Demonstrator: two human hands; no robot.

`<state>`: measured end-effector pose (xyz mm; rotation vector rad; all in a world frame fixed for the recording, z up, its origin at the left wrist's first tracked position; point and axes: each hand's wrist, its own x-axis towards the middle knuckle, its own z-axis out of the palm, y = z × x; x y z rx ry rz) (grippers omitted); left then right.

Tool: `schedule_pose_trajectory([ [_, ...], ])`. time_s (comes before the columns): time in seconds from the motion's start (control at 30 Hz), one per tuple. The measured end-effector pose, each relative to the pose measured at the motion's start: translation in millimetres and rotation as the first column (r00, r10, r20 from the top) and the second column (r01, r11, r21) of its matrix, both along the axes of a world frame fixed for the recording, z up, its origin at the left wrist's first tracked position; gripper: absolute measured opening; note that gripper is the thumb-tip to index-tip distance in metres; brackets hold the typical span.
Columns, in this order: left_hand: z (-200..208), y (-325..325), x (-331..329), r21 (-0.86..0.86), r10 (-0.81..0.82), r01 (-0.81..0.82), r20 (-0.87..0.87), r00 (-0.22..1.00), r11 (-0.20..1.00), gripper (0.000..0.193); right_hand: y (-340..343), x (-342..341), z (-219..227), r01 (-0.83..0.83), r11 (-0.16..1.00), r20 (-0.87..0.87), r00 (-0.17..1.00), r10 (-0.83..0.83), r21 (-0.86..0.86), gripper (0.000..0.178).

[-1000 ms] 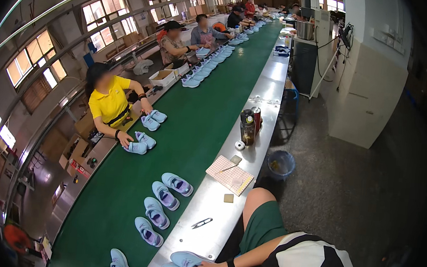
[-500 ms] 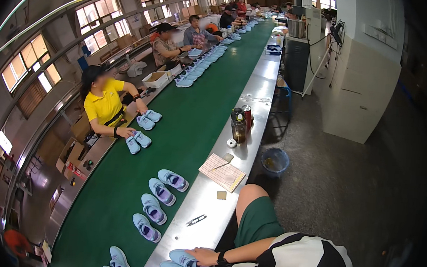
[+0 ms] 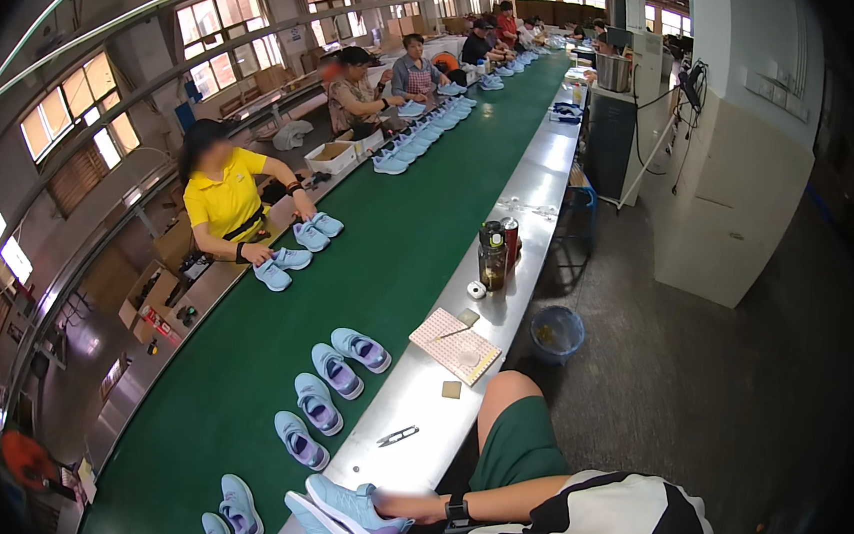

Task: The person sits at a factory assembly line and repeatedly picks up pairs of light blue shoes from the conveyor belt. They turn the shoes over to inspect the soles and uppers, then place them back on the belt. The person also briefly handles a wrapped cushion and a smartphone.

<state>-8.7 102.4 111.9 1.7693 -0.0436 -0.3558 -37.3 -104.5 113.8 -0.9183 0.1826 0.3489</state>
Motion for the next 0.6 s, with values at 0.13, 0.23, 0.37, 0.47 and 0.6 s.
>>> schedule_pose_trajectory([
  [0.13, 28.3, -9.5, 4.3, -0.132, 0.050, -0.057, -0.054, 0.997, 0.990, 0.065, -0.8, -3.7, 28.3, 0.053, 0.990, -0.031, 0.998, -0.049, 0.132, 0.062],
  [0.23, 51.3, -9.7, 7.0, -0.259, 0.100, -0.104, -0.027, 0.995, 0.960, 0.065, -9.9, -4.3, 46.1, 0.095, 0.989, 0.089, 0.990, -0.106, 0.114, 0.072],
  [0.37, 77.0, 4.2, 9.7, 0.091, -0.005, -0.051, 0.526, 0.850, 0.995, 0.066, -22.0, -2.9, 64.5, 0.525, 0.616, 0.664, 0.748, -0.005, -0.587, 0.077],
  [0.47, 85.0, 11.2, 15.2, 0.501, -0.262, -0.315, 0.779, 0.569, 0.806, 0.067, -26.8, -2.6, 73.1, 0.708, 0.197, 0.734, 0.642, 0.222, -0.678, 0.076],
  [0.6, 83.2, 2.5, 18.5, 0.467, -0.242, -0.291, 0.787, 0.567, 0.835, 0.068, -31.5, -4.0, 79.0, 0.691, 0.286, 0.744, 0.648, 0.162, -0.664, 0.080],
])
